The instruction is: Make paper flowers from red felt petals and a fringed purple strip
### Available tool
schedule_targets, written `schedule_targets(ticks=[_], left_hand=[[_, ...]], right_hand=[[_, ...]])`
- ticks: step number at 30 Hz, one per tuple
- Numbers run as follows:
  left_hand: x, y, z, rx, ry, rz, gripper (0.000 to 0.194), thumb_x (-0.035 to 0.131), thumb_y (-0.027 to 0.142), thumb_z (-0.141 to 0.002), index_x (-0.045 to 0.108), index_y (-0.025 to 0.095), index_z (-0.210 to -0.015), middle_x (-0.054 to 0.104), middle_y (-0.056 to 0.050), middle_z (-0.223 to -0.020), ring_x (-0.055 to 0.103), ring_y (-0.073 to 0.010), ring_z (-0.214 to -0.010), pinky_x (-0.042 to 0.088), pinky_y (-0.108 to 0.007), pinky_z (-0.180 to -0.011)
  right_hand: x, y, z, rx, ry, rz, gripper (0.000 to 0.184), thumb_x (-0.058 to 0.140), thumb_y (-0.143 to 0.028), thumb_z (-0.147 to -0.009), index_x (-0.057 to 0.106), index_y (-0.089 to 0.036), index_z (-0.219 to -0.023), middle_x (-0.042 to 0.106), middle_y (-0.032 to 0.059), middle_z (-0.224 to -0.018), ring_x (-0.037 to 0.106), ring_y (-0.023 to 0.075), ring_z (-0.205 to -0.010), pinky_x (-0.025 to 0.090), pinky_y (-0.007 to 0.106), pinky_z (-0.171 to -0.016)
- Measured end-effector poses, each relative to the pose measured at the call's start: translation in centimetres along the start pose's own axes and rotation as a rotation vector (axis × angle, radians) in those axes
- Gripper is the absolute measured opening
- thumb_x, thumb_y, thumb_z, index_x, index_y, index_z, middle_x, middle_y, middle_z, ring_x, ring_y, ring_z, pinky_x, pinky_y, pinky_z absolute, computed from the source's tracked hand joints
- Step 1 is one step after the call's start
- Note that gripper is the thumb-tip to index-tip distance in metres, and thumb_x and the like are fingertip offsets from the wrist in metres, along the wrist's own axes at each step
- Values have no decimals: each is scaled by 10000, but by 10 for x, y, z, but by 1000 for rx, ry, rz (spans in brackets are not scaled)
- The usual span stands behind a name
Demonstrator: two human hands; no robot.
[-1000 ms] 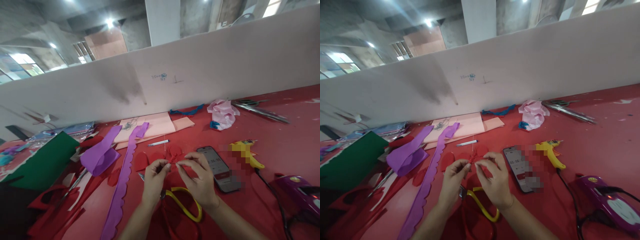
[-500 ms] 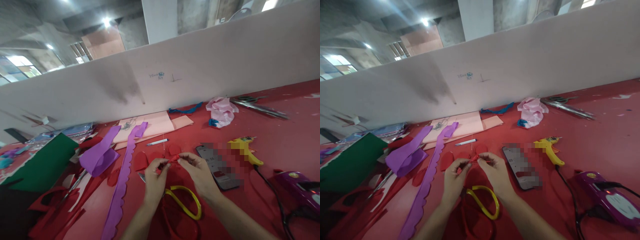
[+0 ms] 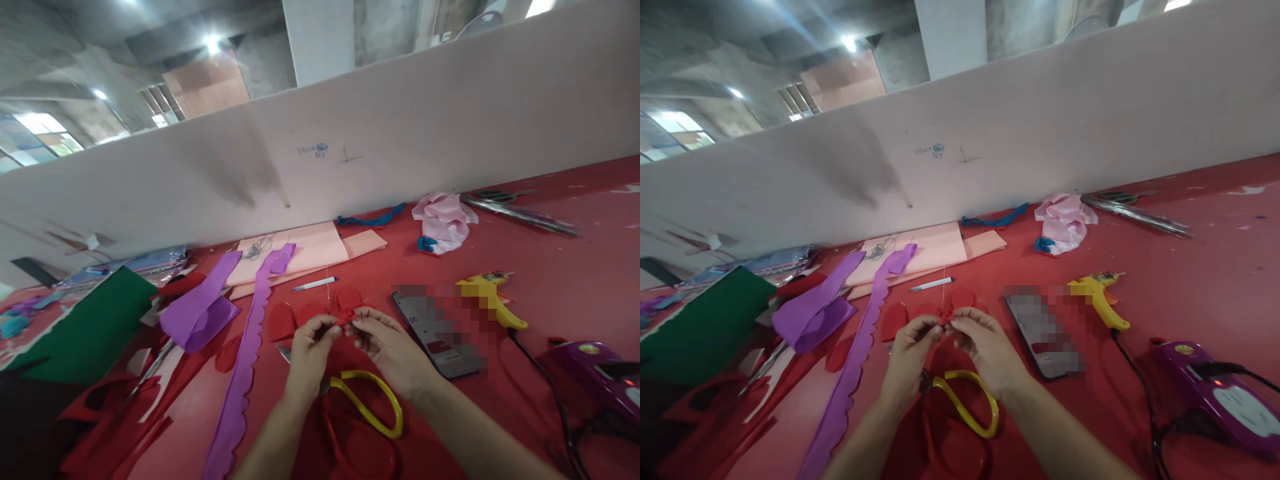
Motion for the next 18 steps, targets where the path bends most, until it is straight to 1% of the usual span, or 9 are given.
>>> schedule_targets(ticks=[2,6,9,12,15,18], left_hand=[[0,0,0,-5,-1,-3,66,670,218,-747,689,160,-772,649,5,-722,557,-120,-708,433,-213,-687],[-2,-2,-2,18,10,-49,74,672,215,-748,696,167,-799,666,-5,-762,571,-134,-743,446,-232,-722],[-5,-3,-4,81,33,-125,68,676,207,-749,702,174,-802,683,-14,-793,596,-148,-772,459,-252,-758],[-8,-1,-5,160,34,-220,72,667,178,-760,710,180,-817,702,-29,-834,625,-164,-812,472,-274,-792],[-9,3,-4,282,3,-301,159,621,117,-787,723,199,-877,720,-41,-888,642,-172,-850,485,-298,-811],[-9,8,-2,483,-8,-401,204,579,93,-824,727,217,-885,730,-45,-900,638,-174,-883,491,-317,-819]], right_hand=[[-1,-1,1,-38,-7,23,188,820,-273,-572,697,-211,-700,676,-7,-705,610,133,-694,436,217,-598],[-2,-2,2,-178,7,160,202,803,-297,-601,704,-203,-750,664,-7,-733,572,126,-670,429,237,-620],[-1,-3,3,-257,35,285,182,784,-282,-604,701,-190,-738,642,-11,-692,526,122,-634,422,258,-638],[-1,-4,5,-272,12,357,140,741,-272,-636,690,-190,-738,629,-17,-675,519,124,-624,420,267,-636],[0,-2,6,-264,-70,420,94,687,-264,-698,685,-194,-761,642,-17,-703,548,124,-645,435,265,-657],[1,-1,8,-354,-133,527,58,635,-222,-744,673,-203,-784,663,-13,-748,580,131,-696,452,262,-693]])
Point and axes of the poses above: each hand's wrist, its own z-axis away from the middle knuckle, its own x-axis out of the palm, y = z × x, the point moved 1 cm from there along -z, towards the middle knuckle
